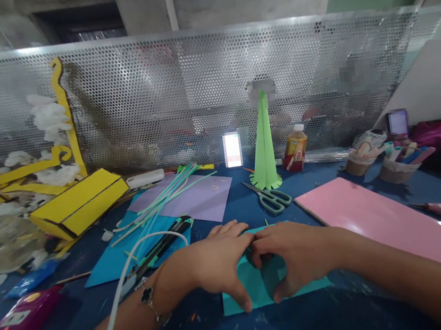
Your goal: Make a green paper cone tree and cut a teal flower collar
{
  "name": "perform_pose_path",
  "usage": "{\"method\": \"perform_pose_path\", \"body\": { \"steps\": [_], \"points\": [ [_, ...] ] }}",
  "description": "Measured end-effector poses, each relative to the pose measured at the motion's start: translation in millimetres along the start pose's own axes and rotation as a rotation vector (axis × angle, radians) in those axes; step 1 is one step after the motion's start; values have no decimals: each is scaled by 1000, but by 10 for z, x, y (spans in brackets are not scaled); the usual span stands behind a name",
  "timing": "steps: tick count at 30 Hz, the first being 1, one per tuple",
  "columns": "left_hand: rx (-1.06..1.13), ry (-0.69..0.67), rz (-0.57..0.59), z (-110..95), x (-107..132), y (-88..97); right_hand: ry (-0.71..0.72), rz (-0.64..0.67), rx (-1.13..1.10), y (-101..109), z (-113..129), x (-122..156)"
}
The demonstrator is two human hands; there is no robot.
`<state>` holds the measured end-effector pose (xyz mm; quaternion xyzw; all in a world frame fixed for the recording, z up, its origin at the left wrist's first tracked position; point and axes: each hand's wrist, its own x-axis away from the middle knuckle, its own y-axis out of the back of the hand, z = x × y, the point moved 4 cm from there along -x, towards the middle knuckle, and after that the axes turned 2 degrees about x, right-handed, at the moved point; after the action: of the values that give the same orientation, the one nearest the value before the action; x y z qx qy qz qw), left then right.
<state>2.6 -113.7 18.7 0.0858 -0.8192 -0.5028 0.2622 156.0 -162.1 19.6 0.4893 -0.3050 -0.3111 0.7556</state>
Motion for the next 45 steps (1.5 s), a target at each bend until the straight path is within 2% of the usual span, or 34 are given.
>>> {"method": "perform_pose_path", "body": {
  "steps": [7, 14, 20, 23, 34, 36, 41, 45],
  "points": [
    [36, 8, 21, 19, 97, 0, 78, 28, -62, 19, -137, 108],
    [-2, 22, 14, 25, 140, 9, -80, 57, -122, 90, -261, 290],
    [-19, 57, 1, 25, 123, -15, -81, 55, -86, 80, -251, 261],
    [-21, 53, -3, 39, 134, -14, -53, 98, -98, 114, -285, 294],
    [-50, 115, 40, 20, 184, 33, -193, 196, -18, 167, -355, 408],
    [-69, 107, 24, 20, 212, 61, -218, 200, -22, 160, -377, 408],
    [-106, 88, -105, 28, 239, 117, -215, 176, -32, 161, -419, 402],
    [-104, 130, -126, 47, 226, 108, -141, 63, -73, 212, -446, 383]
  ]
}}
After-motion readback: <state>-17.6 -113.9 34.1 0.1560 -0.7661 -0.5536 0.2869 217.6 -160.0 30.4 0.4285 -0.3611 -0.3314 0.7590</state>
